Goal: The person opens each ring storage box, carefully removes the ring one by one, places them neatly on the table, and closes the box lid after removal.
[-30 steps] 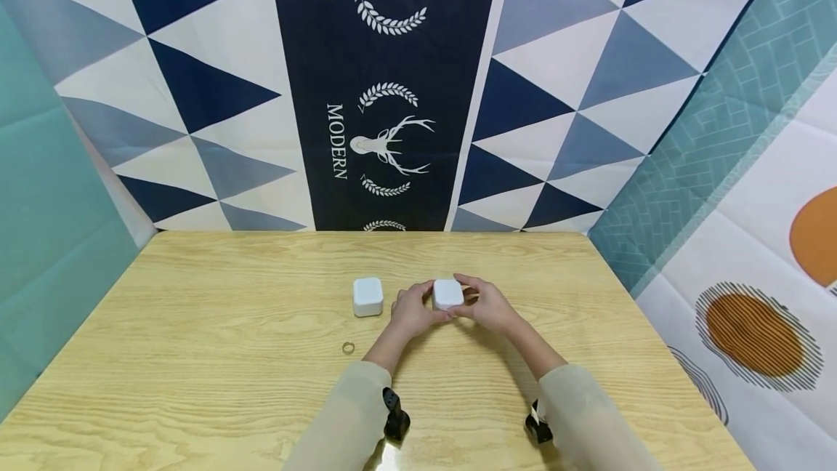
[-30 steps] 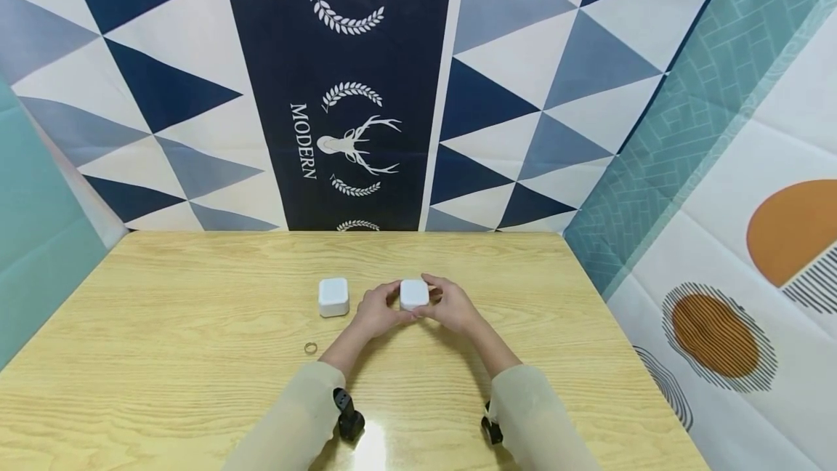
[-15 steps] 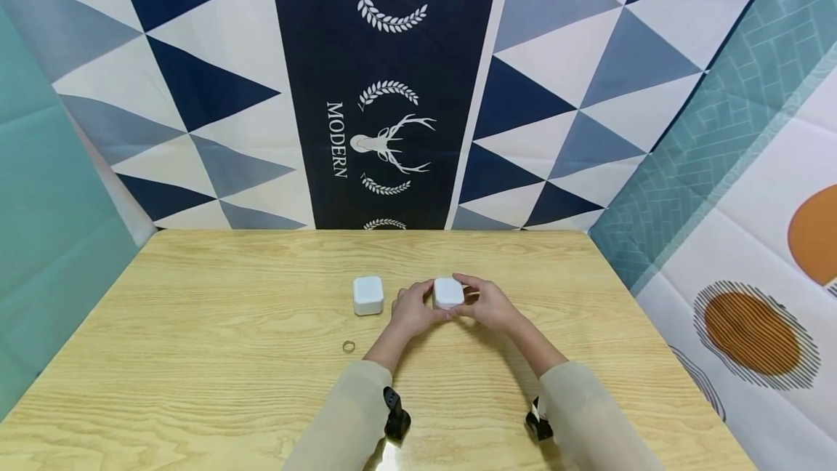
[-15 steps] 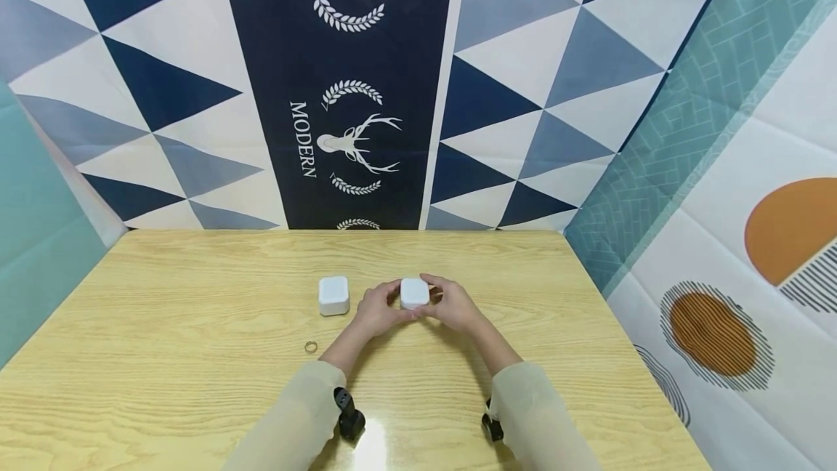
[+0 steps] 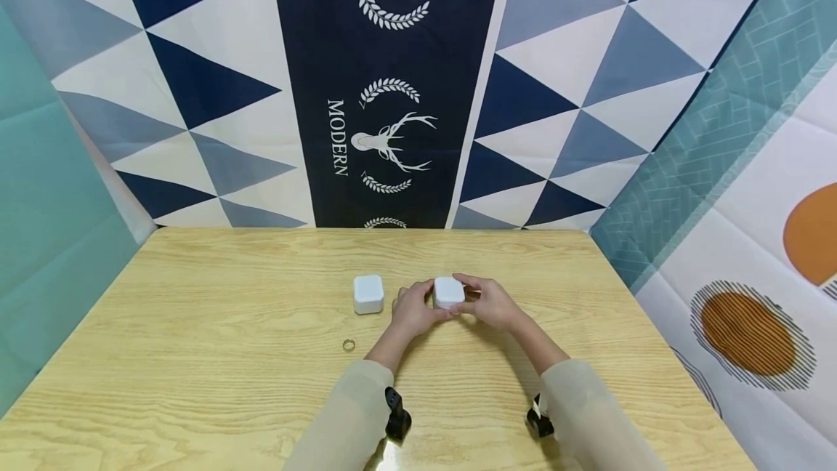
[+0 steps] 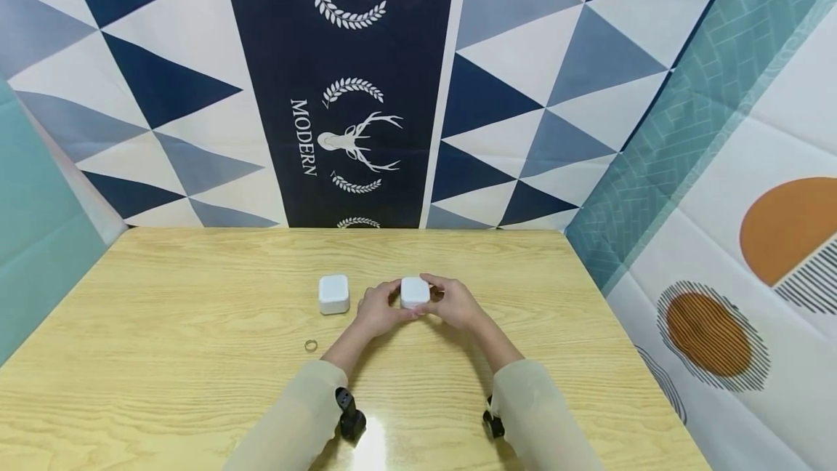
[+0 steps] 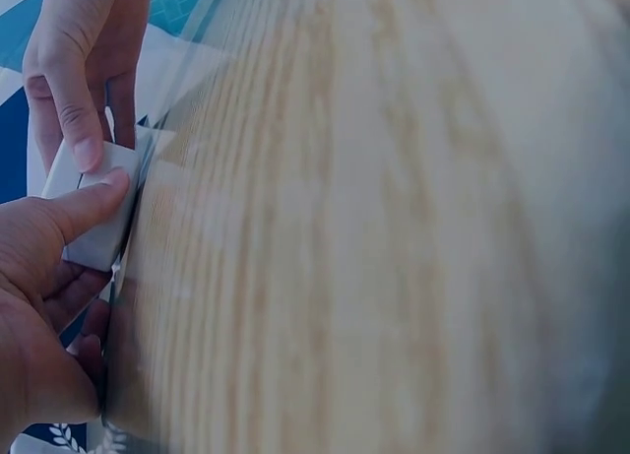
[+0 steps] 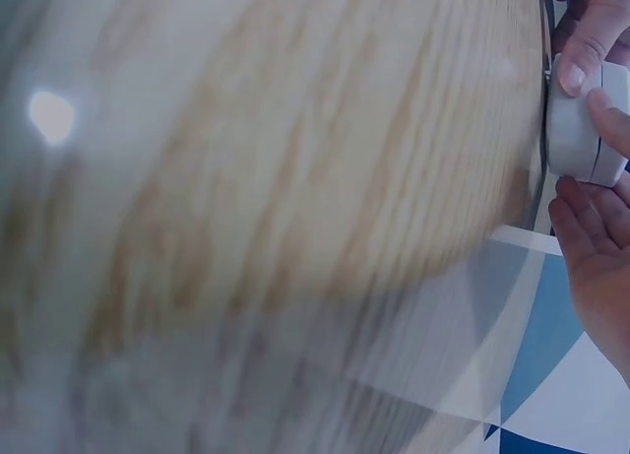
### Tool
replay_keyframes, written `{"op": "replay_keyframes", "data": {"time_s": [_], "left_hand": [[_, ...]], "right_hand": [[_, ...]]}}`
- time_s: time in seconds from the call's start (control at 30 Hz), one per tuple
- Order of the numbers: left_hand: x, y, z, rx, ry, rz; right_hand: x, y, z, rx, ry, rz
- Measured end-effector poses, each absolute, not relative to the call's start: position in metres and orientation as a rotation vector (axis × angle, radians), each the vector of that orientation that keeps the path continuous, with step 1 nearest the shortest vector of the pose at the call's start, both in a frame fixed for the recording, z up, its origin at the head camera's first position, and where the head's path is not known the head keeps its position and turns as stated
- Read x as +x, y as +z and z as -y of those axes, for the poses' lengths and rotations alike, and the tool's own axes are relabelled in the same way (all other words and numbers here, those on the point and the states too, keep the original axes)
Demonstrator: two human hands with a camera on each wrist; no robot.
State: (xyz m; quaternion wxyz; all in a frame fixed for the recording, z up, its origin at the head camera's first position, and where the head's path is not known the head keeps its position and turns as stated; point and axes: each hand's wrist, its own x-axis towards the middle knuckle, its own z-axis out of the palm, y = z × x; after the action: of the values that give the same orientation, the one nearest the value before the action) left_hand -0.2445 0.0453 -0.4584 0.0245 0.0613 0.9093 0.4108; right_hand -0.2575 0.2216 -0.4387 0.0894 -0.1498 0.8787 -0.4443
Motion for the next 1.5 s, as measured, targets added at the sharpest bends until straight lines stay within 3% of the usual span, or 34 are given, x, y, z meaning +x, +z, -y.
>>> {"op": "replay_keyframes", "data": {"time_s": [1.5], "left_hand": [[-0.242, -0.458, -0.046, 0.177, 1.267, -2.828]], "right_hand": [[-0.264, -0.433, -0.224, -0.492, -1.196, -2.674]]}}
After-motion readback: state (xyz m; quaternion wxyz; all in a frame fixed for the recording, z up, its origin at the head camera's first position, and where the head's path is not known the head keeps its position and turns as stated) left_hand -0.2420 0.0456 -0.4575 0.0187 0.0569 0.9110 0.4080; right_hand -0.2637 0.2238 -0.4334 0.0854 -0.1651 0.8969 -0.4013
